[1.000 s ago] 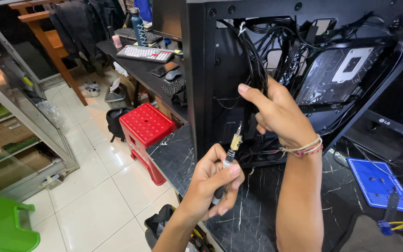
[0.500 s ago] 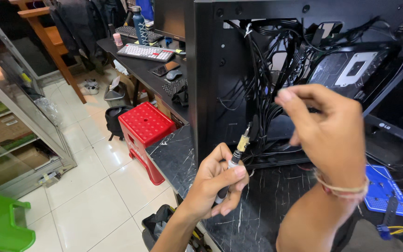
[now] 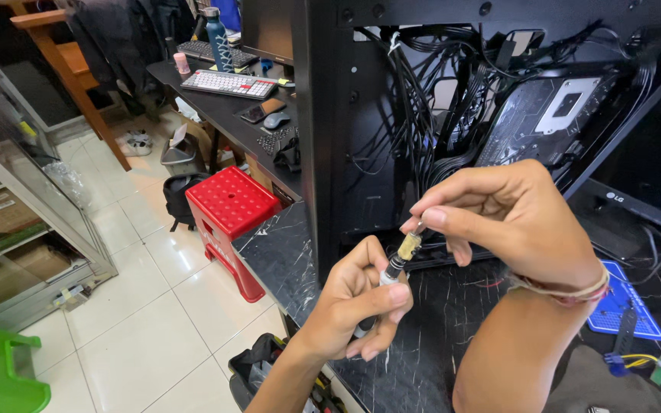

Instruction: The person uses a screwdriver to tighten screws on the back panel of a computer tower. They hold the tower steady with one hand while turning the screwdriver with the other, working on multiple fasteners along the edge of the case.

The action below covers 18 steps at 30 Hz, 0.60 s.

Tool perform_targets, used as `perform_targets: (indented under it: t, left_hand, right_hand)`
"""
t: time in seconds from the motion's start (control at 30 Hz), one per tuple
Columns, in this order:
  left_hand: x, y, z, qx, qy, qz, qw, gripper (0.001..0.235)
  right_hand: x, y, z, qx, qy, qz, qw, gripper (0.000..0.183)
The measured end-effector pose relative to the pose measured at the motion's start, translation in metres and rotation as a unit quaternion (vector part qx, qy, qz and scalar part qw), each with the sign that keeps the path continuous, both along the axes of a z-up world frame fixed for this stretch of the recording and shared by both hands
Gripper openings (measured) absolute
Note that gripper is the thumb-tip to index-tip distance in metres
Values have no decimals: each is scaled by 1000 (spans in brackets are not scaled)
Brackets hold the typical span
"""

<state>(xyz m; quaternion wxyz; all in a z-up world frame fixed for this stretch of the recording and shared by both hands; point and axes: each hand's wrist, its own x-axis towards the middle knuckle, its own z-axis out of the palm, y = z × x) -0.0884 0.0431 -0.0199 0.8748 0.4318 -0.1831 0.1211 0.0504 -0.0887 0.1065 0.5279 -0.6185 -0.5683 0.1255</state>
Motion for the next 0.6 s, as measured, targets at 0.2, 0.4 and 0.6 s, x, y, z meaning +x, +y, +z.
perform_targets:
  t: [0.2,0.4,0.6]
  left_hand:
    - [1,-5,-3,-31,-25,17,999,26]
    - [8,-12,-5,-41,-28,89,995,29]
    - [10,-13,-1,-25,-5,106,994,30]
  right_hand:
    - [3,5,-3,25,40,59,997,14]
    - [0,8,-5,42,58,40,997,14]
    - [6,14,-9,34,47,34,998,14]
